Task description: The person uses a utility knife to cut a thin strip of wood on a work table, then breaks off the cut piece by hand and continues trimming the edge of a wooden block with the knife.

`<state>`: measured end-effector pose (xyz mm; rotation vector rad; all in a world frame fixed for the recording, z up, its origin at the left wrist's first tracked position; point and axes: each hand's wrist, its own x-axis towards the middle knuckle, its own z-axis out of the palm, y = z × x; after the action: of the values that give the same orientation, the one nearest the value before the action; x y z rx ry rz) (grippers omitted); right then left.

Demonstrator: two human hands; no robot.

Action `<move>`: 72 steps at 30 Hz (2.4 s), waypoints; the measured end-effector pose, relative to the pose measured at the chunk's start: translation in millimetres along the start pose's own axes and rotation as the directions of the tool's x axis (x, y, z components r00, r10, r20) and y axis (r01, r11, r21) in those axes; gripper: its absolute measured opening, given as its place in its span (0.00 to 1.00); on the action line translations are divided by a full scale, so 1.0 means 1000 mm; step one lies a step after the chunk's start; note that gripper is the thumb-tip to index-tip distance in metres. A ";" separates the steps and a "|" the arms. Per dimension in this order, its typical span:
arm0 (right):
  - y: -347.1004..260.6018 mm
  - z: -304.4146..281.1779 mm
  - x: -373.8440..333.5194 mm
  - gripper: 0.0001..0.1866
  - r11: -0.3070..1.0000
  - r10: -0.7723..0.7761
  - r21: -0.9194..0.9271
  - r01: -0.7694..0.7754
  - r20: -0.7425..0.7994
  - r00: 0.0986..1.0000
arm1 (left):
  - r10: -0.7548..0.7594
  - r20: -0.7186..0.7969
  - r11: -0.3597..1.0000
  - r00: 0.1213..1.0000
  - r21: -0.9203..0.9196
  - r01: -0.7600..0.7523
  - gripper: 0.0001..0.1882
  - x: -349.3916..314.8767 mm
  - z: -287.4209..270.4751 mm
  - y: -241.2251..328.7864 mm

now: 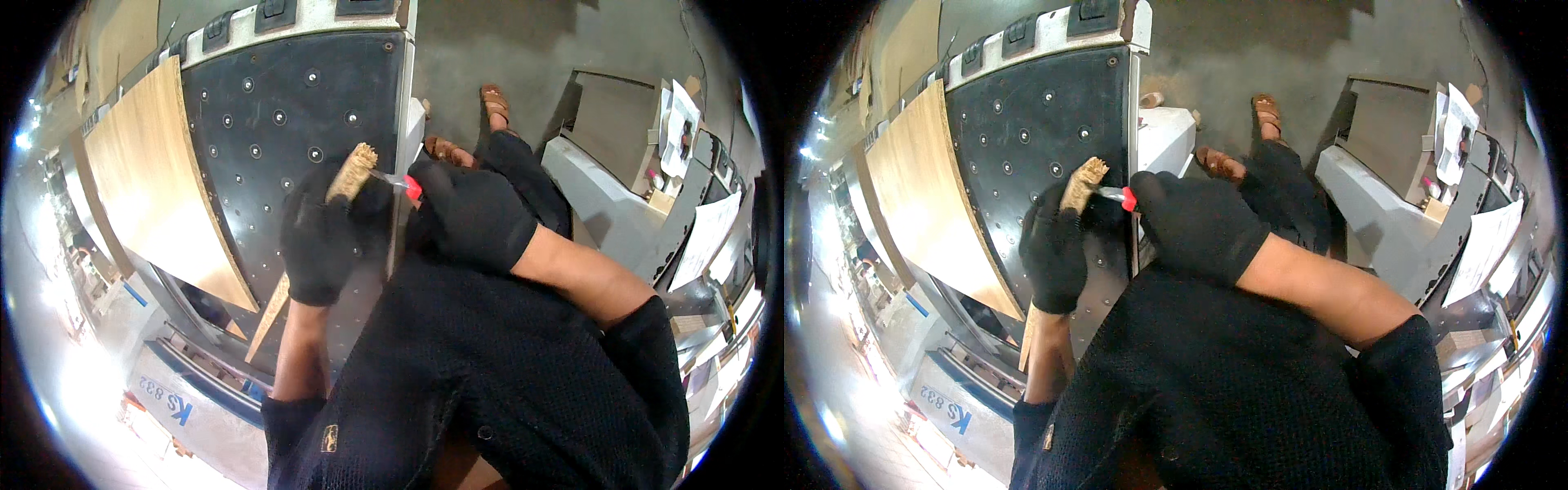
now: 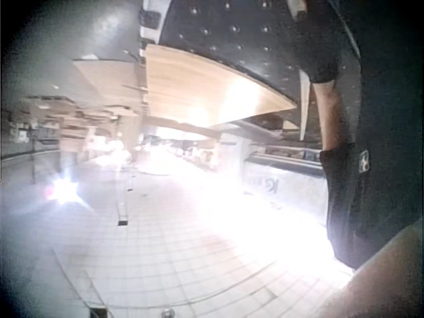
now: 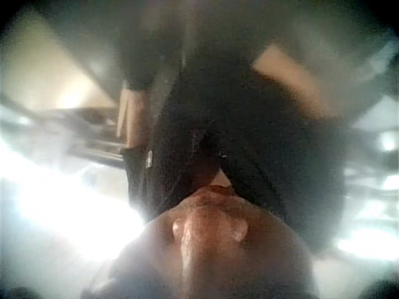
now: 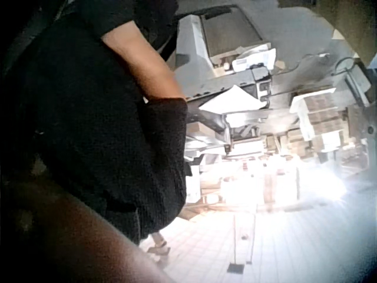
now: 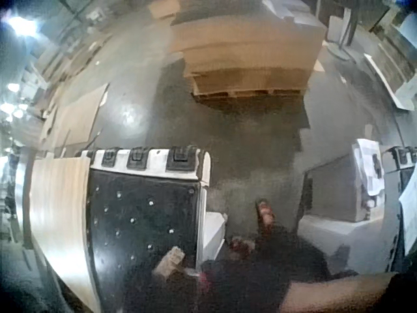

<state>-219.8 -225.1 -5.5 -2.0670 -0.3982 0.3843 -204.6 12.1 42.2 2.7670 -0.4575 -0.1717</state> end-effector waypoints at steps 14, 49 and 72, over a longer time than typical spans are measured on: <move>0.011 0.017 0.016 0.16 0.931 0.153 0.313 -0.186 0.126 0.980 | 0.002 -0.105 1.000 0.994 -0.011 -0.003 0.18 -0.004 0.017 -0.014; -0.009 -0.020 -0.096 0.23 0.918 0.227 0.319 -0.235 0.063 0.972 | -0.034 -0.201 0.999 0.979 -0.032 0.028 0.20 -0.012 0.020 -0.011; 0.021 -0.029 -0.072 0.20 0.642 0.492 0.740 -0.201 -0.196 0.848 | 0.059 -0.235 0.996 0.970 0.081 -0.041 0.20 0.005 0.026 -0.003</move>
<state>-269.4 -287.9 -2.1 -1.3851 0.3809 0.2858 -203.2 5.3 16.4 2.7975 -0.4786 0.1912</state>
